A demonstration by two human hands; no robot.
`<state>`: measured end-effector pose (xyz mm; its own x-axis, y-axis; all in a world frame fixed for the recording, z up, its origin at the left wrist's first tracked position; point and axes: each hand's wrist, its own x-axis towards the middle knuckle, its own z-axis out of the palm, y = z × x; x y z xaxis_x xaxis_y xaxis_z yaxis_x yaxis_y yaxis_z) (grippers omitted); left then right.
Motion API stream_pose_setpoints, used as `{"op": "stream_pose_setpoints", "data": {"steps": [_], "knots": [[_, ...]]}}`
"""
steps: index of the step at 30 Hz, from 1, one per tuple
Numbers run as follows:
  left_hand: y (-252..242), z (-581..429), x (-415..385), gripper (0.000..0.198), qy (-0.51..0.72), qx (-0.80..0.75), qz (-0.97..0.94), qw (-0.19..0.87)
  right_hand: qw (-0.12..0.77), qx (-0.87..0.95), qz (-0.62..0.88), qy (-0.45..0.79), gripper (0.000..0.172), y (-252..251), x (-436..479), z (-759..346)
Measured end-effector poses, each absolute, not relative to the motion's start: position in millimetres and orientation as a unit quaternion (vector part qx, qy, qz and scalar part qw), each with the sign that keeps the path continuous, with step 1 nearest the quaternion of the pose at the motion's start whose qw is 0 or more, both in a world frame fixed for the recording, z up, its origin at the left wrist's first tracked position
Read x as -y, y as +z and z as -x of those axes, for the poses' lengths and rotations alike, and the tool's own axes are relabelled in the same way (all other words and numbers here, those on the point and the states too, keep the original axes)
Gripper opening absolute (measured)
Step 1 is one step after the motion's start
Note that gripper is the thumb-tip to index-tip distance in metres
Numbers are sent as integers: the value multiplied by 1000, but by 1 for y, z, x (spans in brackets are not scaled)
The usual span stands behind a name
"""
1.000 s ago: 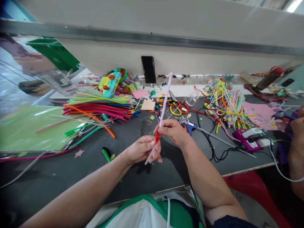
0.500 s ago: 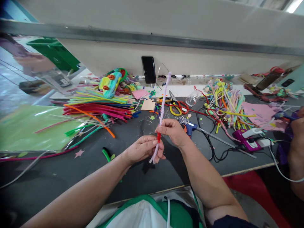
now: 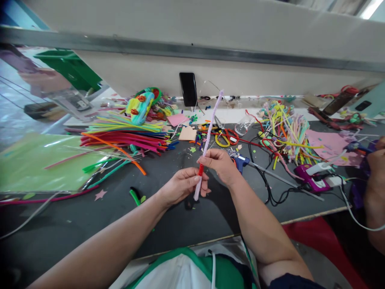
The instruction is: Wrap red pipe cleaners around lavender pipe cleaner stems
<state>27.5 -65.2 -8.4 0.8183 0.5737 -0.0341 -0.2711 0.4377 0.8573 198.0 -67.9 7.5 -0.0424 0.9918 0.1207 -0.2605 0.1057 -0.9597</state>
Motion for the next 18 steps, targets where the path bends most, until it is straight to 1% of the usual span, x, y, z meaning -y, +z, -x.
{"op": "stream_pose_setpoints", "data": {"steps": [8,12,15,18], "knots": [[-10,-29,64,23,284,-192,-478,809,546,496,397,547,11,12,68,-196],[-9,-30,64,26,281,-208,-515,782,546,499,418,526,17,12,69,-193],[-9,-30,65,27,283,-235,-563,740,547,497,412,533,20,11,70,-190],[-9,-30,65,28,299,-275,-619,672,558,491,408,530,21,9,70,-187]]}}
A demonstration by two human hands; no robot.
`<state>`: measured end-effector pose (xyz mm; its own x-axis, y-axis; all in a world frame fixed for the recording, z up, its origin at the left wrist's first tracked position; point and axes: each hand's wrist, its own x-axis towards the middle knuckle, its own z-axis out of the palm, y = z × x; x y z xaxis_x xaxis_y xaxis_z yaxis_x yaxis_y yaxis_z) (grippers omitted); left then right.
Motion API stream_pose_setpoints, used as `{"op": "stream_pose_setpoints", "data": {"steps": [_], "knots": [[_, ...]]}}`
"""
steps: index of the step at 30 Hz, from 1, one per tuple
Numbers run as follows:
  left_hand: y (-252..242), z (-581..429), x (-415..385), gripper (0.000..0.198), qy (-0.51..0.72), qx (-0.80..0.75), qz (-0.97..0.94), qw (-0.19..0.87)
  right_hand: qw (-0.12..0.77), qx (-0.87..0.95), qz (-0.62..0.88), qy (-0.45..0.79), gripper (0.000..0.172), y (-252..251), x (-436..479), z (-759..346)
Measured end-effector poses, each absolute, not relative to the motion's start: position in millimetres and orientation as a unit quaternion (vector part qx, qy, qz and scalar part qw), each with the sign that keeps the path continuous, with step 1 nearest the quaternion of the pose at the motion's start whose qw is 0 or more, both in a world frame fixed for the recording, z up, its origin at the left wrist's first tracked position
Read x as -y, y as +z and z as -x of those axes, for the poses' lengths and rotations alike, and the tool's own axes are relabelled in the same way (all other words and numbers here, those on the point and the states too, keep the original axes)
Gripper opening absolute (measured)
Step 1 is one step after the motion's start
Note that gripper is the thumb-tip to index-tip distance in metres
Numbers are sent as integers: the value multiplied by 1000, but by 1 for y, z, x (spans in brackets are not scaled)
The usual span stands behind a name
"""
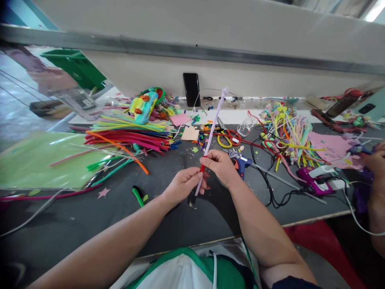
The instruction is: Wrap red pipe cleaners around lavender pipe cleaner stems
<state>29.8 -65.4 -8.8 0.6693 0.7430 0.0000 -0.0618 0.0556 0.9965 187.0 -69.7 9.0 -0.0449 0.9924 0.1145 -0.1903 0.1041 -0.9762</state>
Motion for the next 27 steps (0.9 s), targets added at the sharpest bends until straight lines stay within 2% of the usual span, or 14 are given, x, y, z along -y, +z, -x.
{"op": "stream_pose_setpoints", "data": {"steps": [2,7,10,27], "knots": [[-8,-30,66,28,306,-277,-619,668,568,486,416,517,20,8,69,-187],[-3,-29,68,29,271,-178,-464,824,573,485,386,535,13,9,68,-192],[-2,-28,68,28,252,-133,-412,865,569,486,363,556,12,9,69,-194],[-6,-26,67,23,238,-102,-370,892,550,502,340,575,12,9,71,-193]]}}
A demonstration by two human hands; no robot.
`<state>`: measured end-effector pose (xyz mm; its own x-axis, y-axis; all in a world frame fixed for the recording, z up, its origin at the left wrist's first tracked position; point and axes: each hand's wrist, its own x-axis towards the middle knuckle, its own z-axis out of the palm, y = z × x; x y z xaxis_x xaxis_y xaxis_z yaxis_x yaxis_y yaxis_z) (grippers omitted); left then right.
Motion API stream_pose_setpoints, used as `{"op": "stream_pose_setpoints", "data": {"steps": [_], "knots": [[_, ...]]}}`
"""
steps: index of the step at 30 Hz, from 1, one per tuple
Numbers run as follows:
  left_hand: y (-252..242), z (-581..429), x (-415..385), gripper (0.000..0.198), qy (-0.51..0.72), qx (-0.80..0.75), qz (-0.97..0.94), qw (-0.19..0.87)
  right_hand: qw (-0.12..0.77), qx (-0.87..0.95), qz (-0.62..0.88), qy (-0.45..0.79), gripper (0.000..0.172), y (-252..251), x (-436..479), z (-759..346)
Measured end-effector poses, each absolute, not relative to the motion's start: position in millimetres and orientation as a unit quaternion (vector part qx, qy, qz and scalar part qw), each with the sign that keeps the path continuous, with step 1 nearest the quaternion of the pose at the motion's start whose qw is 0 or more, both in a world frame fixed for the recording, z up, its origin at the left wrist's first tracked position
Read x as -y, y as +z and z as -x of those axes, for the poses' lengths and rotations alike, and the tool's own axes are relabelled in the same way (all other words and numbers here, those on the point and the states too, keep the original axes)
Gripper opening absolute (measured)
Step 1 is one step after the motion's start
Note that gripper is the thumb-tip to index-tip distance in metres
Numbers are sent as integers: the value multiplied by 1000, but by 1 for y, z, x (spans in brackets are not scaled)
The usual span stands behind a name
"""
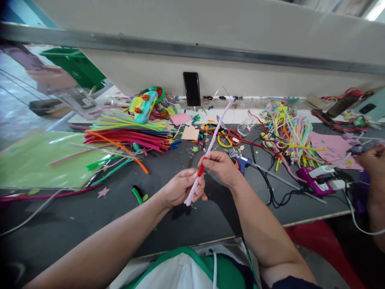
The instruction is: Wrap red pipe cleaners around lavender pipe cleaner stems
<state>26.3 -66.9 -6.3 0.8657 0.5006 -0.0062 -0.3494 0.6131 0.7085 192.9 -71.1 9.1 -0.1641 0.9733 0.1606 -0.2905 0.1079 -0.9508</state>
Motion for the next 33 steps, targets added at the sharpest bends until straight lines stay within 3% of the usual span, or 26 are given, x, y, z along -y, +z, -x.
{"op": "stream_pose_setpoints", "data": {"steps": [27,33], "knots": [[-9,-26,63,28,261,-186,-465,825,509,561,439,484,16,8,73,-191],[-13,-23,60,33,256,-211,-509,794,519,526,433,516,14,1,71,-189]]}}
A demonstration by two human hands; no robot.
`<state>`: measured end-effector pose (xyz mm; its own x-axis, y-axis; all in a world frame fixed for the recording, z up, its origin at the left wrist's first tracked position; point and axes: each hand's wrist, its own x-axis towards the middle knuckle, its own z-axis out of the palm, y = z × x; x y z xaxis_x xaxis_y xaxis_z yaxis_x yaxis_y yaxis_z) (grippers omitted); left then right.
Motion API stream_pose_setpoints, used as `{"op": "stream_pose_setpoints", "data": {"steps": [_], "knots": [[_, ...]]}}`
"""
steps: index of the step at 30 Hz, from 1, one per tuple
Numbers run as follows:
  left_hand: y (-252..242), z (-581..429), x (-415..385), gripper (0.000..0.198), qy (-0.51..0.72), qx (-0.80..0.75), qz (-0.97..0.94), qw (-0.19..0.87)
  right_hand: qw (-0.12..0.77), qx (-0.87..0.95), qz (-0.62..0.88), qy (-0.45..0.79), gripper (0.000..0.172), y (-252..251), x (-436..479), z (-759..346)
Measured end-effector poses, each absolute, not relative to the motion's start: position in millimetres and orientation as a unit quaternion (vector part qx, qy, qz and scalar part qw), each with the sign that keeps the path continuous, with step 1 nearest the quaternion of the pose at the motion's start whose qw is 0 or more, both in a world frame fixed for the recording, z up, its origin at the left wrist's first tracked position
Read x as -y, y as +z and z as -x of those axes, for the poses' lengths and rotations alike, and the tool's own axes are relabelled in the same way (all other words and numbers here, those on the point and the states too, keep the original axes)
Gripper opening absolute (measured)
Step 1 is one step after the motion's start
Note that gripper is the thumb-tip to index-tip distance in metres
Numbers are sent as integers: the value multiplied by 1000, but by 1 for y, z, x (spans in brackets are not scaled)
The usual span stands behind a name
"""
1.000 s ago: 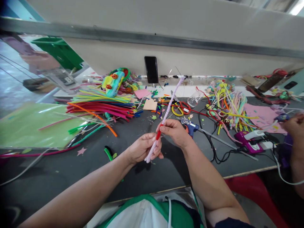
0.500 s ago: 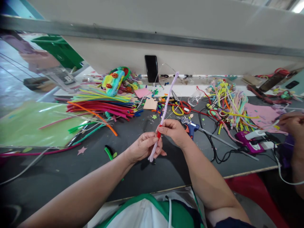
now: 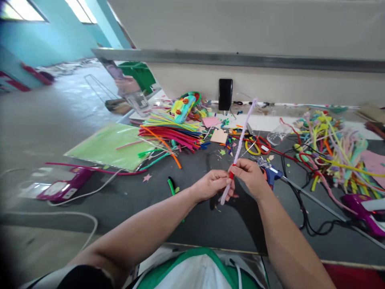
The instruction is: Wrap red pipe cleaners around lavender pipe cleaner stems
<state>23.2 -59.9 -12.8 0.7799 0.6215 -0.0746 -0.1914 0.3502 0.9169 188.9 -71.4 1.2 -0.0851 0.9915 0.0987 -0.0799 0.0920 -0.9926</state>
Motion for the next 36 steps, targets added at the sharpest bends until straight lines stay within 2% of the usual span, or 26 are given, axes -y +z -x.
{"op": "stream_pose_setpoints", "data": {"steps": [5,15,22,27,30,33,36], "knots": [[-11,-23,60,35,276,-204,-515,786,508,510,419,554,15,1,70,-188],[-9,-24,58,37,287,-179,-502,796,516,510,434,534,17,-2,64,-192],[-15,-27,55,36,288,-229,-534,761,496,530,422,543,20,3,66,-190],[6,-25,44,29,419,-364,-634,538,550,511,431,500,21,3,62,-192],[34,-10,26,29,433,-431,-660,437,557,510,423,502,22,4,60,-195],[55,18,-9,26,364,-479,-763,236,555,509,405,519,22,5,61,-197],[56,51,-50,29,242,-526,-815,39,549,506,397,534,21,6,62,-197]]}}
